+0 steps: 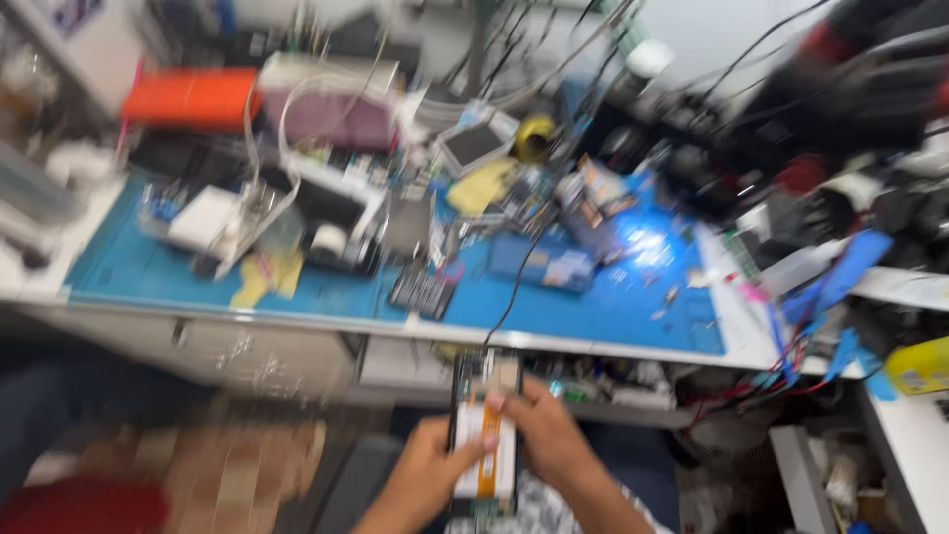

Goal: The person uses a precision screwdriver to remove screws from the back of a disassembled smartphone. They then lift the back cover, disconnect a ribbon cable, and connect a charging cable to the phone's port to test functionality.

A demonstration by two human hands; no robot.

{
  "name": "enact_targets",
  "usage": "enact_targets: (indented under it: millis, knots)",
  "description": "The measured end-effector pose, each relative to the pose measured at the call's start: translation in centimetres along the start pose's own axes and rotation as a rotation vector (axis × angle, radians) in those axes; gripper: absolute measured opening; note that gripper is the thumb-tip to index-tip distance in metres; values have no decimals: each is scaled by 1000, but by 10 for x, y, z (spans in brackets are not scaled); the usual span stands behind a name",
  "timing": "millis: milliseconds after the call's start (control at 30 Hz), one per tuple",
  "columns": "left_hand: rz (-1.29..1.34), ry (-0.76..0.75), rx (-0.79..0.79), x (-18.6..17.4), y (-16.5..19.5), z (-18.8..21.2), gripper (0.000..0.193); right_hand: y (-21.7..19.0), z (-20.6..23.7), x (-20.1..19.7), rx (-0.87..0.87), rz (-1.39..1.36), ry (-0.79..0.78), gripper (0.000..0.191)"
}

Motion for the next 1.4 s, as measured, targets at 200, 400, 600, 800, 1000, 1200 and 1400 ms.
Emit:
enact_targets:
  millis: [200,400,600,800,1000,1200,1400]
  knots:
    - [58,174,99,12,47,18,28,-14,36,-4,-36,206,-73,27]
    - [148,183,157,22,72,29,29,5,74,7,236,313,-287,30]
    - [194,193,183,27,79,34,29,13,87,14,191,191,-246,30]
    - [144,231,212,28,85,39,29,14,95,37,63,-11,-197,37]
    - [128,250,202,30,85,40,28,10,93,45,3,-83,-206,40]
    - [158,224,237,32,86,40,28,9,95,47,-25,-67,-228,38]
    - [209,209,190,33,83,39,28,9,95,45,-25,-66,-211,38]
Point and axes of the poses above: each hand's wrist, its own z-axis away from the middle knuckle, its own x-axis out of the palm, y = z × x, the point moved 5 cm from there along -z, towards the middle knuckle, and after that the axes turned 13 degrees about -y, right-handed, at the moved point
